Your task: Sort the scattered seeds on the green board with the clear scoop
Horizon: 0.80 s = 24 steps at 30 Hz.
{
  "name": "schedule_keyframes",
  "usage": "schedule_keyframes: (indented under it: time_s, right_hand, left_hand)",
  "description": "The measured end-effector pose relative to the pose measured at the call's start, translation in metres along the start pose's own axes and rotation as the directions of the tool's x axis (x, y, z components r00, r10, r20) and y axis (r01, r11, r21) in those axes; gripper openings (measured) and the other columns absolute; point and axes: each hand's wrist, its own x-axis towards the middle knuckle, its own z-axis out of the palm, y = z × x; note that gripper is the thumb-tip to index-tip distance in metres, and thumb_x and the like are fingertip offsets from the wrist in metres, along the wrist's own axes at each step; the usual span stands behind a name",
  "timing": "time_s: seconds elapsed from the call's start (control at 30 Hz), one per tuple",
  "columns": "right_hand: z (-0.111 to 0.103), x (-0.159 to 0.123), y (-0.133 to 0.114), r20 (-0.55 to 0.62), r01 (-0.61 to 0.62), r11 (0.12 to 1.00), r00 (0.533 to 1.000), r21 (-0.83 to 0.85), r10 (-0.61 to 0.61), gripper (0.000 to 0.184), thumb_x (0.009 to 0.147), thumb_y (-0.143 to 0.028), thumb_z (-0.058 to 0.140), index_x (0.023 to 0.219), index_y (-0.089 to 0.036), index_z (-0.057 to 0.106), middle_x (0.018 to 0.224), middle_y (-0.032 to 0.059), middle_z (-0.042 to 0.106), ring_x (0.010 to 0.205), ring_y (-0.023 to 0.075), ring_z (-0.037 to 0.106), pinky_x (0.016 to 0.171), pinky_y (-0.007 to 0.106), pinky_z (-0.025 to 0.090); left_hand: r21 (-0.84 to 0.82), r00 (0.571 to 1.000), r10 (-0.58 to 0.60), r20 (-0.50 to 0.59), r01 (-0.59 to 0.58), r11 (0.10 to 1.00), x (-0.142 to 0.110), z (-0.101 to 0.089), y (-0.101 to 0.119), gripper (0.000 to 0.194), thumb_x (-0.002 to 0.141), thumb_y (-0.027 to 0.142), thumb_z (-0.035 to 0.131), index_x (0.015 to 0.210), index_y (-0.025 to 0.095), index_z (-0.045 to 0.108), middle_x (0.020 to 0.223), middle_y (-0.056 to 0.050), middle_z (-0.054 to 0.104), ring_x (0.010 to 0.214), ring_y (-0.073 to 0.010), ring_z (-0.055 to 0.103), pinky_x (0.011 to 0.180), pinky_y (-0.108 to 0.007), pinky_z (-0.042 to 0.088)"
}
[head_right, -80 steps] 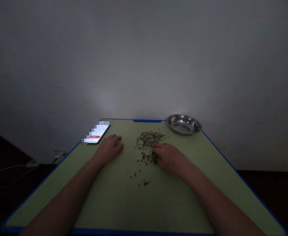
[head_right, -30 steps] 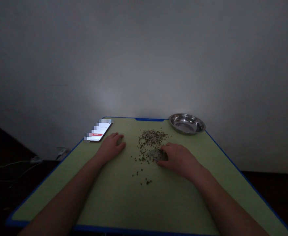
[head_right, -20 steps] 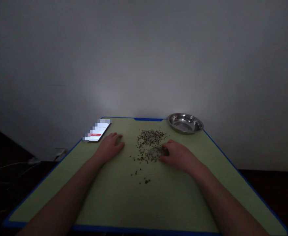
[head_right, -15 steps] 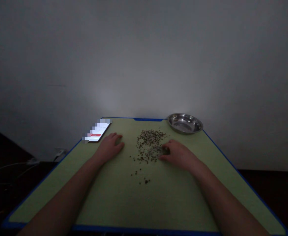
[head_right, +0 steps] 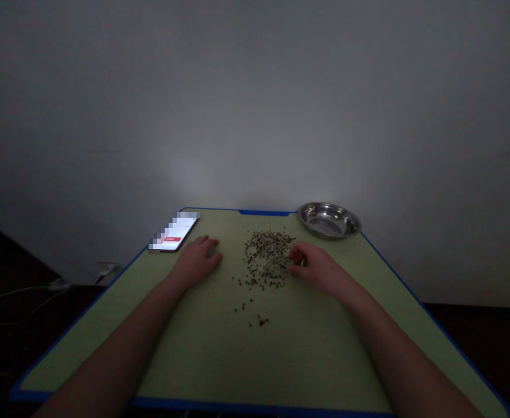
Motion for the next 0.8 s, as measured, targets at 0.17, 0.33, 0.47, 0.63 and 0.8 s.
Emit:
schedule_keyframes:
  time_s: [0.17,0.33,0.47,0.63,0.8]
  right_hand:
    - [-0.006,-0.002,-0.006,0.003,0.05,0.996,0.999,0.073,-0.051,0.012,0.077,-0.03,0.056,0.078,-0.02,0.051,0.068,-0.0019,0.052,0.061,0.013,0.047,0.055,0.026,0.038]
    - [-0.01,-0.002,-0.004,0.003,0.057,0.994,0.998,0.096,-0.057,0.012,0.077,-0.03,0.055,0.079,-0.02,0.049,0.07,-0.0013,0.054,0.062,0.0136,0.049,0.057,0.026,0.039]
    - [-0.01,0.0,0.003,-0.008,0.046,0.997,0.999,0.063,-0.046,0.012,0.076,-0.027,0.057,0.078,-0.02,0.047,0.068,-0.0019,0.053,0.06,0.013,0.05,0.054,0.026,0.039]
    - [-0.011,-0.002,0.003,0.055,0.017,0.99,0.998,0.143,-0.025,0.022,0.077,-0.024,0.057,0.098,-0.018,0.054,0.07,-0.0012,0.058,0.06,0.0132,0.055,0.055,0.026,0.044]
    - [-0.015,-0.009,-0.006,0.266,-0.065,0.977,0.964,0.204,0.009,0.017,0.076,-0.025,0.057,0.092,-0.017,0.059,0.071,0.0009,0.063,0.057,0.0132,0.058,0.052,0.026,0.046]
  left_hand:
    - [-0.007,1.0,0.007,-0.002,-0.007,1.0,0.0,0.001,-0.001,0.042,0.081,0.037,0.045,0.116,0.017,0.057,0.123,-0.014,0.054,0.12,-0.026,0.045,0.102,-0.04,0.032]
    - [0.005,1.0,0.001,0.004,-0.001,1.0,0.001,0.0,0.0,0.042,0.082,0.037,0.045,0.116,0.016,0.057,0.123,-0.014,0.054,0.119,-0.0262,0.045,0.101,-0.04,0.032]
    - [0.009,1.0,0.008,0.004,-0.008,1.0,0.001,0.0,0.0,0.042,0.082,0.037,0.045,0.116,0.016,0.058,0.121,-0.014,0.056,0.117,-0.0259,0.047,0.1,-0.04,0.034]
    - [0.01,1.0,0.006,0.007,-0.006,1.0,0.001,0.0,0.0,0.041,0.081,0.037,0.044,0.115,0.017,0.058,0.119,-0.013,0.056,0.116,-0.025,0.047,0.1,-0.039,0.034]
    - [0.014,1.0,0.01,-0.001,-0.01,1.0,0.001,0.0,0.0,0.041,0.081,0.036,0.044,0.114,0.015,0.058,0.119,-0.013,0.056,0.116,-0.0253,0.047,0.1,-0.038,0.034]
